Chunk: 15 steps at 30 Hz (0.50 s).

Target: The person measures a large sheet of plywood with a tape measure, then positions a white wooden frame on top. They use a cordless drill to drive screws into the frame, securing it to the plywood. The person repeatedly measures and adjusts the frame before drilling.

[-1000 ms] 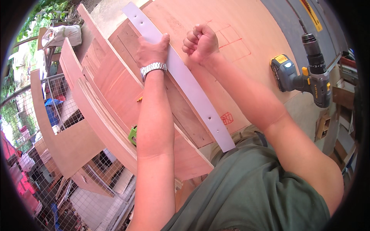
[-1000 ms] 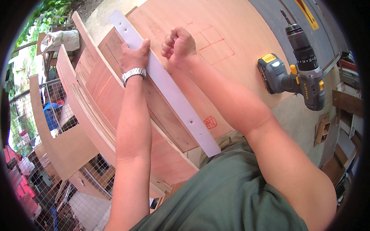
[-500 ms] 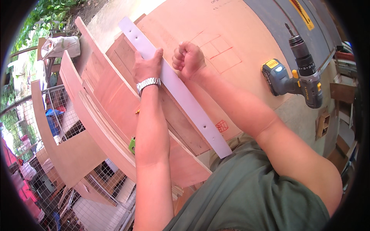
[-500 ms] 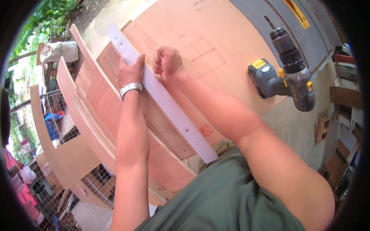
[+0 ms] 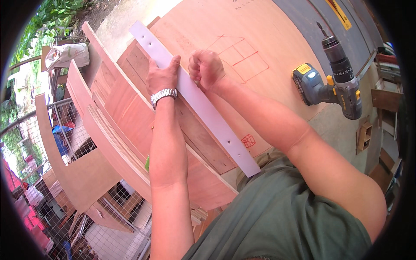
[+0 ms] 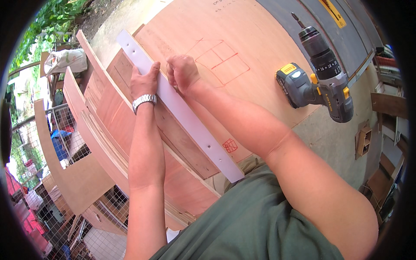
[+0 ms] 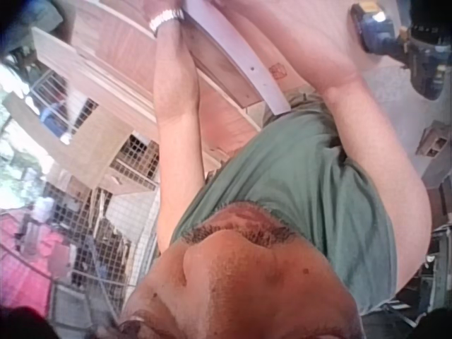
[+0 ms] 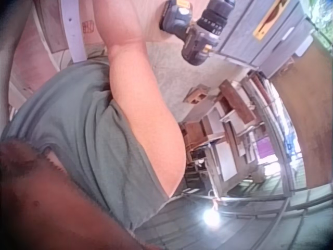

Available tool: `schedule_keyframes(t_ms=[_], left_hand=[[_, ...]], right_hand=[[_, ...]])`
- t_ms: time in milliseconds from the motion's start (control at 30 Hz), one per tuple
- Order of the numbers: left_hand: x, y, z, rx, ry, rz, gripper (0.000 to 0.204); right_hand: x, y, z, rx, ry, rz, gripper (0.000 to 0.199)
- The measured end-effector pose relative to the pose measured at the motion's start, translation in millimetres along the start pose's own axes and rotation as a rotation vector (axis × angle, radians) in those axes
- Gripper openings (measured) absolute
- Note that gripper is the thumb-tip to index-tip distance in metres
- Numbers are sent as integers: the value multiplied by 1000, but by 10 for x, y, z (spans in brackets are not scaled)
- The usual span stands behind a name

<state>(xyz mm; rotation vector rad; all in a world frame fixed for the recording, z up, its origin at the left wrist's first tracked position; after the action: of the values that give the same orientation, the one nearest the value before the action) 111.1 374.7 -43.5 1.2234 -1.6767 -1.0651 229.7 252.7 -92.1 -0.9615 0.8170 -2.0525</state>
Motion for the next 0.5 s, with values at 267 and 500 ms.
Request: schedule_keyframes(t_ms=[267, 500], left_hand=[[-1, 5, -17, 23, -18, 21, 82], [-9, 6, -32, 40, -45, 52, 95]], right_hand=[[-15, -32, -36, -17, 17, 39, 33], [-24, -17, -47, -14, 12, 36, 30]])
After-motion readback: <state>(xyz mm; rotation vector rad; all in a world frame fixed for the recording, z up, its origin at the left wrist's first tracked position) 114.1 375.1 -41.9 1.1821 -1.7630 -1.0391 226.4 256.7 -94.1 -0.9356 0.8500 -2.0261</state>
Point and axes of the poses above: each hand's wrist, its own x-axis away from the middle knuckle, its own y-axis out of the back of the hand, z = x × y, the point moved 10 cm from there along -x, towards the middle knuckle, and after that the axes turned 1 degree about y, right-handed, at the moved point
